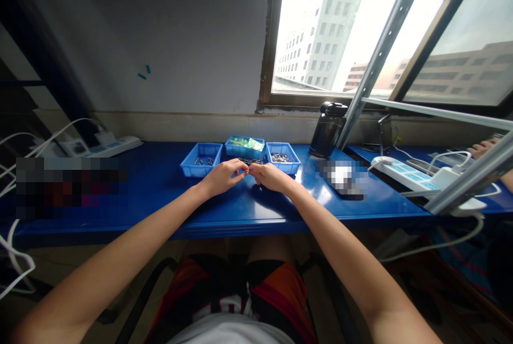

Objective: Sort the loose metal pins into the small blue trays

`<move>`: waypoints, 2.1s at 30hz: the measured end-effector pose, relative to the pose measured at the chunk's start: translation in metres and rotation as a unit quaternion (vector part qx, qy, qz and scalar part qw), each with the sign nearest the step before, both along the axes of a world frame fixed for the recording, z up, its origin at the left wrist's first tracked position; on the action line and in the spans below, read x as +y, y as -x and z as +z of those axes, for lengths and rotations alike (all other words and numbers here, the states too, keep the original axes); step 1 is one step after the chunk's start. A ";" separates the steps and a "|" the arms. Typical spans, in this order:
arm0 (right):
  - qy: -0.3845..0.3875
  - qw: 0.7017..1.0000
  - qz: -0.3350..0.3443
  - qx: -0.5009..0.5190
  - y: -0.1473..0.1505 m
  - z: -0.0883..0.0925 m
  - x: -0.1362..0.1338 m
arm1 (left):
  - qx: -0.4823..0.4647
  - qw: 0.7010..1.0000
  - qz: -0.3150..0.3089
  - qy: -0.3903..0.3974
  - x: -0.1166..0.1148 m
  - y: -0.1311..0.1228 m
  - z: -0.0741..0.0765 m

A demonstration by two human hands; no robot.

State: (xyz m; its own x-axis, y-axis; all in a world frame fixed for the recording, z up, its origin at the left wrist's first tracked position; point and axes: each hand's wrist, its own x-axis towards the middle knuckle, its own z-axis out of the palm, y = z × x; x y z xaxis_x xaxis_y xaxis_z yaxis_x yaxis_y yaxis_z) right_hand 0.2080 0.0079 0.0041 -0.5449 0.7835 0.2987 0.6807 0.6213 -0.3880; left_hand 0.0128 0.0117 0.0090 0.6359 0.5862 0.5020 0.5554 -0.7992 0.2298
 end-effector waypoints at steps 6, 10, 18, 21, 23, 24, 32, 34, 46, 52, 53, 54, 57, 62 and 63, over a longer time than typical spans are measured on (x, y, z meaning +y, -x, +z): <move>-0.051 0.997 -0.041 -0.046 0.000 0.002 -0.002 | 0.045 0.998 0.049 0.018 -0.003 0.001 -0.001; -0.057 0.997 -0.012 -0.042 0.002 0.005 -0.007 | 0.100 0.993 0.058 0.020 0.000 0.002 -0.003; -0.054 0.996 -0.032 -0.058 0.001 0.005 -0.005 | 0.108 0.991 0.074 0.024 0.001 0.001 -0.001; -0.060 0.994 -0.063 -0.065 -0.001 0.004 -0.003 | 0.104 0.990 0.093 0.031 -0.002 0.001 0.001; -0.057 0.993 -0.079 -0.071 -0.002 0.004 -0.003 | 0.104 0.988 0.107 0.037 -0.003 0.001 0.003; -0.054 0.993 -0.081 -0.072 -0.002 0.004 -0.002 | 0.103 0.987 0.115 0.040 -0.004 0.001 0.003; -0.077 0.992 -0.065 -0.077 -0.002 0.005 -0.003 | 0.104 0.983 0.143 0.052 -0.002 0.001 0.002; -0.095 0.989 -0.067 -0.090 -0.002 0.007 -0.004 | 0.103 0.982 0.150 0.056 -0.002 0.001 0.002; -0.164 0.885 -0.427 -0.090 -0.032 0.022 -0.001 | 0.164 0.970 0.169 0.069 -0.002 0.000 -0.002; -0.203 0.936 -0.222 -0.182 -0.001 0.016 -0.010 | 0.184 0.965 0.176 0.057 -0.002 -0.001 -0.005; -0.201 0.934 -0.194 -0.222 0.005 0.013 -0.011 | 0.187 0.965 0.175 0.052 -0.002 -0.001 -0.005; -0.199 0.929 -0.171 -0.261 0.010 0.011 -0.012 | 0.189 0.965 0.173 0.048 -0.002 -0.001 -0.005; -0.188 0.909 -0.149 -0.341 0.018 0.004 -0.011 | 0.187 0.967 0.165 0.044 -0.002 -0.001 -0.006; -0.169 0.894 -0.160 -0.383 0.023 0.002 -0.005 | 0.183 0.969 0.162 0.047 -0.003 -0.001 -0.005; -0.168 0.893 -0.160 -0.385 0.025 0.002 -0.003 | 0.183 0.968 0.165 0.048 -0.003 -0.001 -0.005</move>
State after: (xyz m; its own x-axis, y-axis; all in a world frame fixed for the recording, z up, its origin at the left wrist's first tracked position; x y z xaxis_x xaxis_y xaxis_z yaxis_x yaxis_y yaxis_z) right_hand 0.1834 0.0045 0.0060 -0.4543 0.8727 0.1786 0.8291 0.3410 0.4430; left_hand 0.0133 0.0084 0.0042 0.5301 0.8210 0.2121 0.8356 -0.5484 0.0340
